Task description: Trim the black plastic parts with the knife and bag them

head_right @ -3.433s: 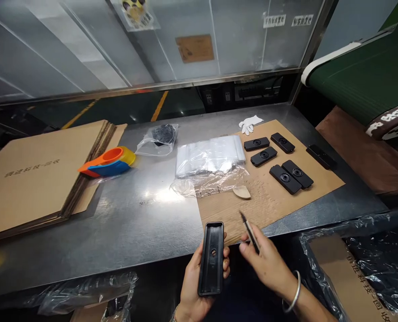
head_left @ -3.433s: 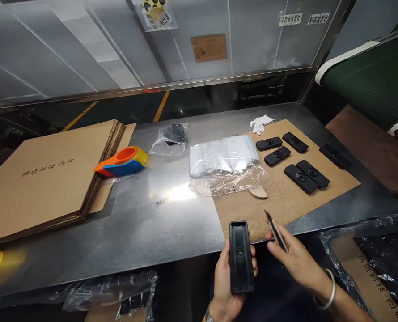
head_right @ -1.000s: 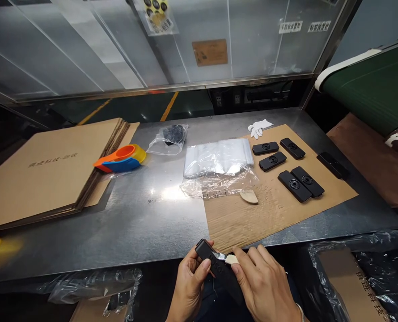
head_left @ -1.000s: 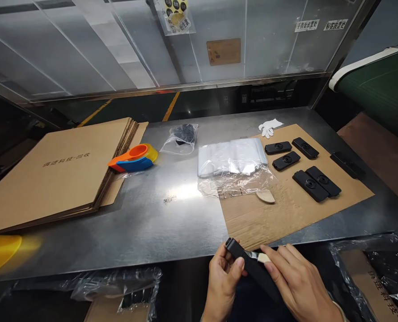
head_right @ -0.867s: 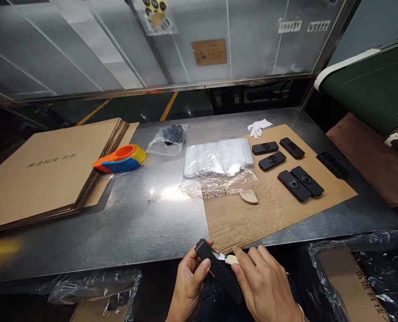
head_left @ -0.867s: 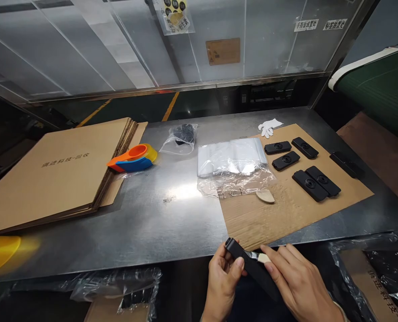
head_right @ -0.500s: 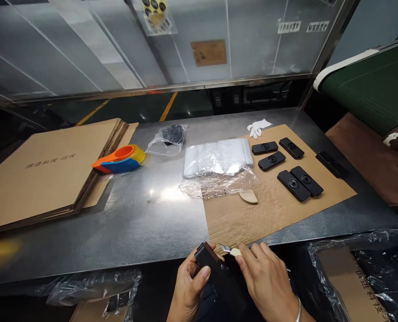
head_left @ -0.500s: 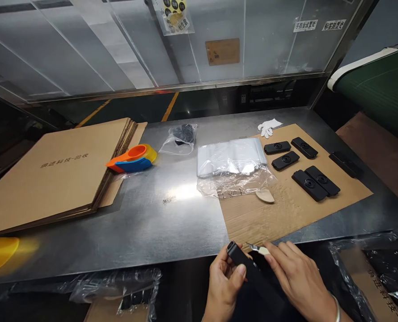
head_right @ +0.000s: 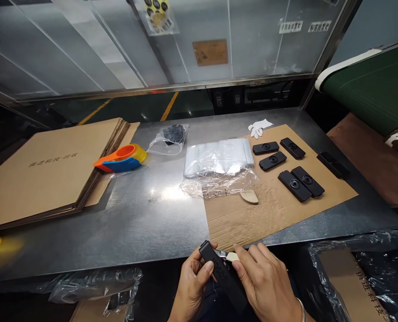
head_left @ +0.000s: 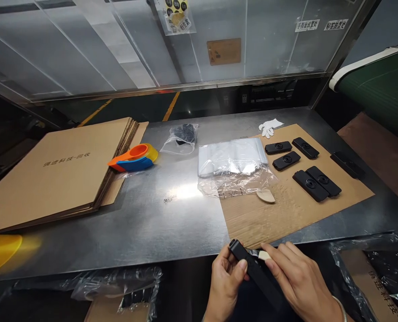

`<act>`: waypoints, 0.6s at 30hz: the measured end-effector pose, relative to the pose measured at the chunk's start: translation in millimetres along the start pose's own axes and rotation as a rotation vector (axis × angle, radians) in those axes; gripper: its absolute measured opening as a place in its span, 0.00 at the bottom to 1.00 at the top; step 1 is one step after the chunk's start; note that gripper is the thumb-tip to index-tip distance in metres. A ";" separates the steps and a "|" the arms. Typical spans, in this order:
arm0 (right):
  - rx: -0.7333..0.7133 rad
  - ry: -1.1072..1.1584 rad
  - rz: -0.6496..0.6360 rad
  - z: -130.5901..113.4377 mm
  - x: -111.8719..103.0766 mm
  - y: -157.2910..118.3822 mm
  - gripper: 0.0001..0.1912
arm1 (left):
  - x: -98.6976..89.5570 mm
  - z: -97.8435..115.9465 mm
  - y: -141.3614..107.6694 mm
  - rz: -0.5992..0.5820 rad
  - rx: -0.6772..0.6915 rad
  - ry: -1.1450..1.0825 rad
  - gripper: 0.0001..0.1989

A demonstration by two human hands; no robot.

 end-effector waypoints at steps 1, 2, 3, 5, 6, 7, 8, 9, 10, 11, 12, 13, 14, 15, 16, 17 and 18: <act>-0.004 -0.008 0.002 -0.3 0.4 0.3 0.17 | 0.2 0.4 -0.4 0.004 -0.003 0.002 0.23; -0.007 -0.015 0.006 -0.5 0.7 0.6 0.17 | 0.3 0.7 -0.7 0.007 -0.004 0.004 0.23; -0.010 -0.020 0.009 -0.6 0.9 0.8 0.17 | 0.4 0.9 -1.0 0.007 -0.004 0.004 0.23; -0.013 -0.032 0.016 -0.8 1.3 1.1 0.17 | 0.7 0.8 -1.3 -0.001 -0.005 0.000 0.23; -0.014 -0.038 0.018 -0.9 1.5 1.1 0.17 | 0.7 0.6 -1.4 -0.006 -0.006 -0.003 0.23; -0.016 -0.044 0.022 -1.1 1.7 1.1 0.17 | 0.7 0.3 -1.3 -0.009 -0.009 -0.004 0.23; -0.016 -0.048 0.025 -1.2 2.0 1.1 0.17 | 0.6 0.1 -1.2 -0.012 -0.009 -0.005 0.23; -0.016 -0.050 0.030 -1.4 2.2 1.0 0.17 | 0.4 -0.1 -1.0 -0.013 -0.009 -0.005 0.23; -0.016 -0.051 0.035 -1.6 2.4 1.0 0.17 | 0.4 -0.2 -0.9 -0.014 -0.007 -0.004 0.22; -0.016 -0.052 0.039 -1.7 2.5 0.8 0.17 | 0.4 -0.4 -0.7 -0.019 -0.003 -0.003 0.22; -0.016 -0.052 0.042 -2.0 2.5 0.7 0.17 | 0.6 -0.5 -0.5 -0.025 0.003 -0.004 0.22; -0.017 -0.053 0.042 -2.2 2.4 0.5 0.17 | 0.8 -0.8 -0.3 -0.033 0.008 -0.006 0.22; -0.018 -0.055 0.039 -2.4 2.1 0.3 0.17 | 0.9 -1.0 -0.2 -0.038 0.013 -0.010 0.22; -0.020 -0.057 0.037 -2.7 1.7 0.0 0.17 | 0.8 -1.2 -0.1 -0.041 0.017 -0.013 0.21; -0.021 -0.059 0.034 -2.8 1.4 -0.2 0.17 | 0.7 -1.3 0.0 -0.042 0.018 -0.015 0.21; -0.022 -0.060 0.028 -2.7 1.3 -0.4 0.17 | 0.5 -1.3 0.0 -0.042 0.018 -0.014 0.21; -0.020 -0.058 0.020 -2.2 1.6 -0.5 0.17 | 0.4 -1.2 -0.1 -0.044 0.018 -0.011 0.21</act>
Point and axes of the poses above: each hand's wrist, its own y-axis towards the middle knuckle, its own x-axis out of the palm, z = x × y, the point moved 4 cm from there along y, towards the middle knuckle, and after that the axes turned 3 degrees about y, right-handed, at the moved point
